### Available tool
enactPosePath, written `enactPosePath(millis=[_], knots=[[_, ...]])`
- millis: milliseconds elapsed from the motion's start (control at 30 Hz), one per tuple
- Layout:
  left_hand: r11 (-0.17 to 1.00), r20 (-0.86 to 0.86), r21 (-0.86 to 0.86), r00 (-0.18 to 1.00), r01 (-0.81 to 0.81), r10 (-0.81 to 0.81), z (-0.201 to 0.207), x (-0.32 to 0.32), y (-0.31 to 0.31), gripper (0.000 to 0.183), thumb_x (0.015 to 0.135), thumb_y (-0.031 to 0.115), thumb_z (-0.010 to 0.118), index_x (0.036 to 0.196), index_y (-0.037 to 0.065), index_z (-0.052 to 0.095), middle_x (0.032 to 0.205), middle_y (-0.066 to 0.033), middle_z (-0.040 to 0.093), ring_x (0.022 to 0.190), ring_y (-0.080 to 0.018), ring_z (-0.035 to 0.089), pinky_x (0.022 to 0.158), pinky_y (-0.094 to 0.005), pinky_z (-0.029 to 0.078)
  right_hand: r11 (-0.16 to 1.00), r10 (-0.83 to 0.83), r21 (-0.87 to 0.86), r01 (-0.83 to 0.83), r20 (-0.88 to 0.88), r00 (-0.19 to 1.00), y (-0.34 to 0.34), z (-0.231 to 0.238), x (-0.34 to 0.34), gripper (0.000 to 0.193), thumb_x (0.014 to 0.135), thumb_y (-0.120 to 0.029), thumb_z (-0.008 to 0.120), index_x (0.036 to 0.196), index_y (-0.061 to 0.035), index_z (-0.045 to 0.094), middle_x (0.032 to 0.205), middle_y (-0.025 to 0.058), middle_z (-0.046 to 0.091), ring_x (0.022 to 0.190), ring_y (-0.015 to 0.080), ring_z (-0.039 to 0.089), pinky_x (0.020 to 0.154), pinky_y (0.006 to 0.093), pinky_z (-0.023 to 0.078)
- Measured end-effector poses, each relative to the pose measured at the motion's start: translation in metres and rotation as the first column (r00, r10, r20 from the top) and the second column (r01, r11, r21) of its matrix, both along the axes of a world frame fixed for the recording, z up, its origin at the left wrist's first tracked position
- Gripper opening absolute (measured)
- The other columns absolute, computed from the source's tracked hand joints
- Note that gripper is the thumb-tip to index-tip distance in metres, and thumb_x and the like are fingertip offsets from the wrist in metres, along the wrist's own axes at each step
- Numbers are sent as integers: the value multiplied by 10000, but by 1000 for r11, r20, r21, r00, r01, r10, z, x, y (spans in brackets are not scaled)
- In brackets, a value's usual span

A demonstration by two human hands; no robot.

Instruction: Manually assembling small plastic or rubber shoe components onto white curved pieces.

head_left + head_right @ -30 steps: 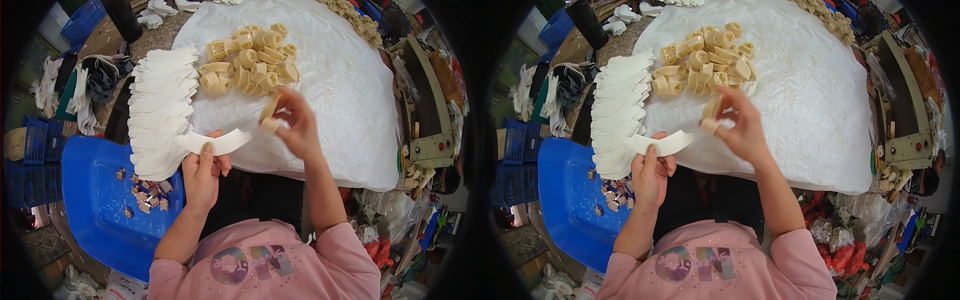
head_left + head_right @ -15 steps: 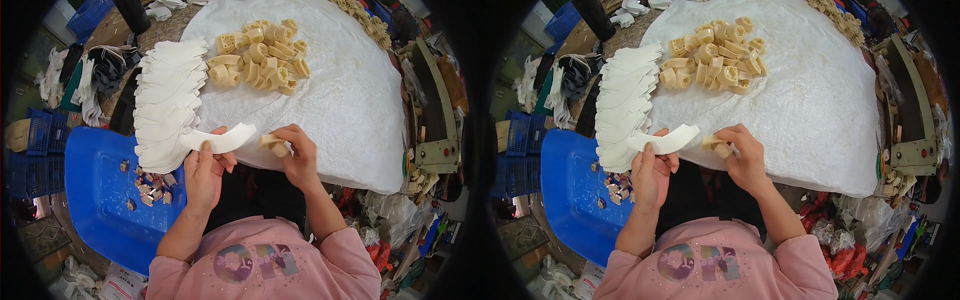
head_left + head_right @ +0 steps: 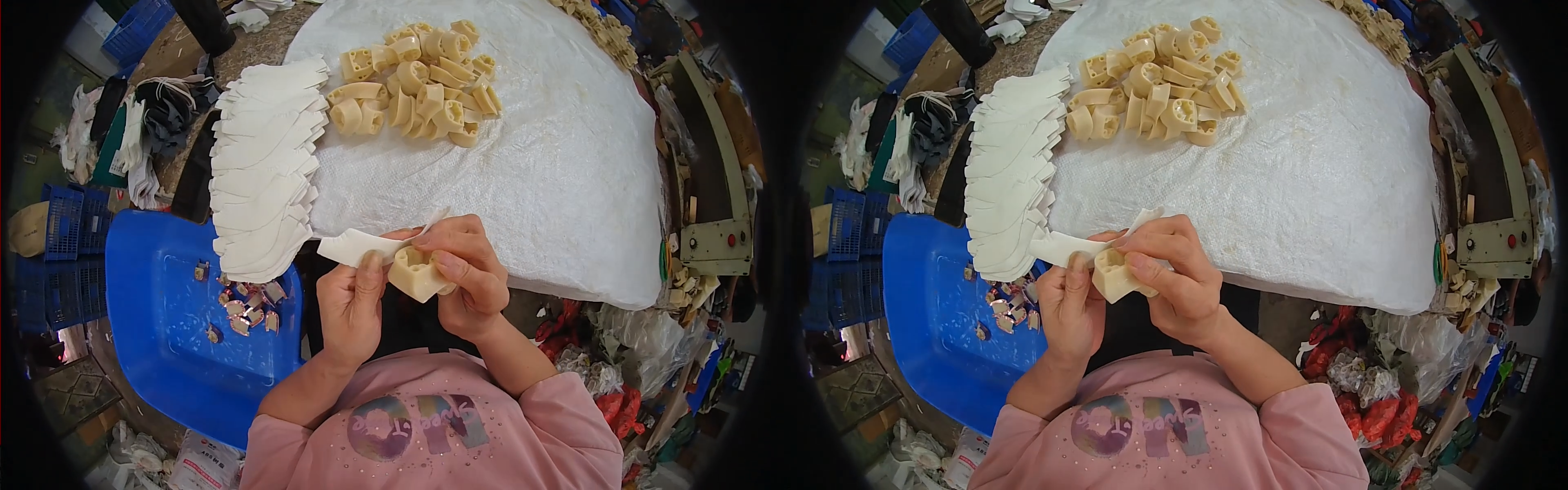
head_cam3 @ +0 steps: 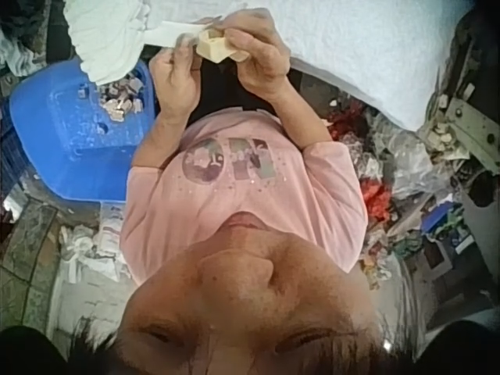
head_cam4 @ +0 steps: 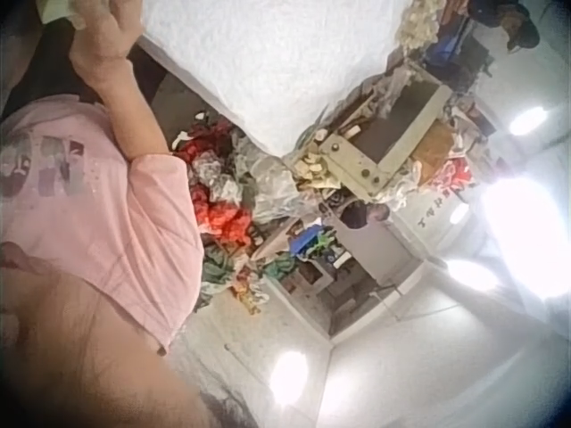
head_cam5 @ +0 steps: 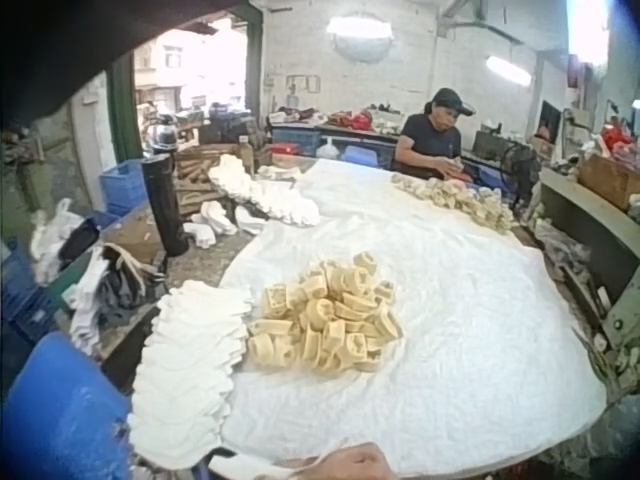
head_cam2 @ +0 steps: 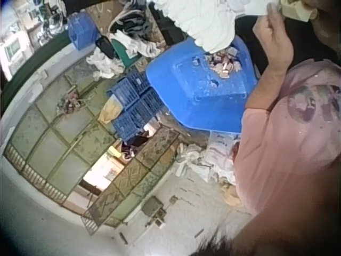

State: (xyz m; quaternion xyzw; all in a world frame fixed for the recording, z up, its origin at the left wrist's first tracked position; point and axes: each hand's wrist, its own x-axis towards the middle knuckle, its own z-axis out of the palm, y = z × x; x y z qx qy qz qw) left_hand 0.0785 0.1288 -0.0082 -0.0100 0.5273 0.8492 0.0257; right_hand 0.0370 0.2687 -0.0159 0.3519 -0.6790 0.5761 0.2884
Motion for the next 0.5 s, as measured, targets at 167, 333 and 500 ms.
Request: enactPosePath(millis=[167, 333, 500], knots=[[995, -31, -102, 1000, -7, 4, 0, 2, 1, 370, 988, 187, 385, 1169, -120, 486, 1140, -170, 565, 1012, -191, 571, 873, -311, 463, 999, -26, 22, 26, 1, 1000, 2, 0, 0, 465, 683, 148, 588, 1096, -64, 565, 1002, 126, 598, 824, 282, 562, 691, 346, 477], [954, -136, -284, 989, -99, 63, -2, 5, 5, 361, 985, 210, 411, 1174, -61, 556, 703, 28, 521, 576, -12, 362, 509, -184, 304, 995, -85, 50, 85, -16, 996, 1, -4, -2, 455, 674, 125, 607, 1082, -71, 558, 988, 112, 607, 806, 265, 542, 688, 344, 452], [927, -217, -357, 975, -120, 43, 2, 0, 5, 374, 984, 215, 395, 1196, -57, 540, 680, 22, 504, 569, -14, 350, 511, -185, 313, 952, -224, 178, 247, -144, 964, 2, -9, -7, 461, 634, 49, 653, 1055, -110, 549, 967, 65, 626, 742, 226, 475, 692, 364, 327]])
